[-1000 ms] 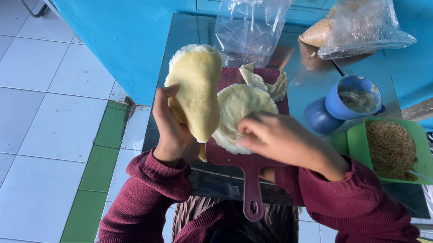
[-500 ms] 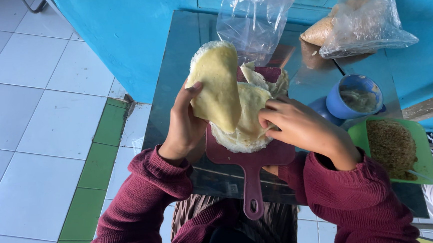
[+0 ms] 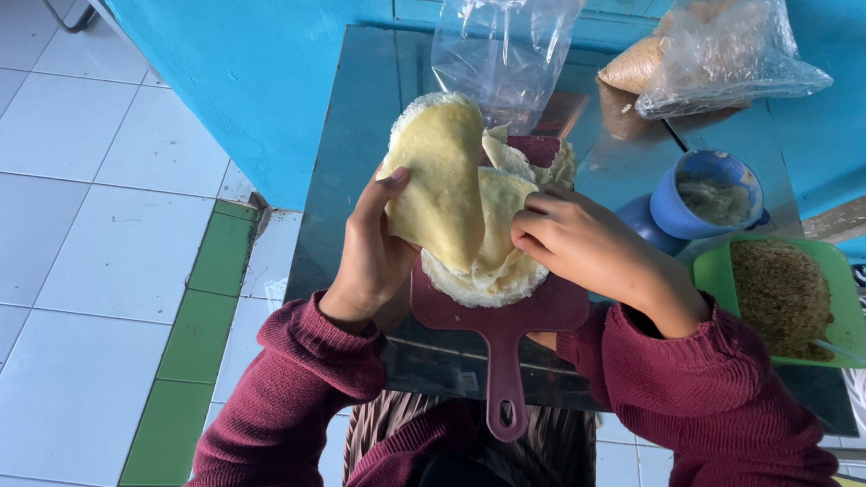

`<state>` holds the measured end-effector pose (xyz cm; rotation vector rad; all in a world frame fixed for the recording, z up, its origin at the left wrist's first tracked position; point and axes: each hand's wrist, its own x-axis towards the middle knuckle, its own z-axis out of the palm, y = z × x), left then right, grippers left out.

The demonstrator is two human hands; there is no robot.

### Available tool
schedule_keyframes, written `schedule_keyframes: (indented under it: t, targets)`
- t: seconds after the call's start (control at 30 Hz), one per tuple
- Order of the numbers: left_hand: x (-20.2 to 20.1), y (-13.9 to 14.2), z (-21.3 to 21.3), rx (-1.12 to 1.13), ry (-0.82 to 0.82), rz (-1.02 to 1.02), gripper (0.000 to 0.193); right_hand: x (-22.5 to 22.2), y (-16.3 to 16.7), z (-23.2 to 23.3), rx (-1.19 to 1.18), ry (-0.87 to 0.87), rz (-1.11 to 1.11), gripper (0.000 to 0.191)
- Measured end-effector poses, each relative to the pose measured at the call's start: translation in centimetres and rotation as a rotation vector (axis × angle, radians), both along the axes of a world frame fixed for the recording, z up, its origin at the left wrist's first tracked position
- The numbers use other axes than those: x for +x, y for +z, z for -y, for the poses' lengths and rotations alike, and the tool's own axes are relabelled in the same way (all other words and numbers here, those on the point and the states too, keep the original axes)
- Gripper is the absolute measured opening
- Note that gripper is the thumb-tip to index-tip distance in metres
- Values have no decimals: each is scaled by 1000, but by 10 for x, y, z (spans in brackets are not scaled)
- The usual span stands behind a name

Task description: The person places thin cooked crepe layers one at a time onto a round cake base resting on a paddle-shaped board, folding and arranging each layer by hand to build up a stack. Near the end they pick up a knife and cut the stacked layers in half on the board.

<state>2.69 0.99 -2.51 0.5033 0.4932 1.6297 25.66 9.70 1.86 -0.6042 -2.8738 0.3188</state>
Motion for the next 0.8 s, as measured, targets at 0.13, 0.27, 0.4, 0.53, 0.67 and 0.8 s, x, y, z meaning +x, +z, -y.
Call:
schedule_keyframes:
  t: [0.13,0.27,0.4,0.53,0.67,0.8]
  targets:
    - [0,0,0,-1,-4,-1,51,-1,-3,2,117,14,-95,8]
    - [0,-1,-1,-18,-11,7,51,1,-1,-2,-103,-136,51,8]
    - [0,-2,-2,-31,-2,8,51,7,3,-5,-203,-24,-9,10]
    - [0,-3,-1,-25,-17,0,51,10,5,-4,-231,20,-17,11]
    - [0,-1,-1,-54,-12,-13,51,6,5,-4,-209,-16,17,9]
    - [0,-2,-1,-34,-6,-11,51,5,7,-4,-205,-36,23,9]
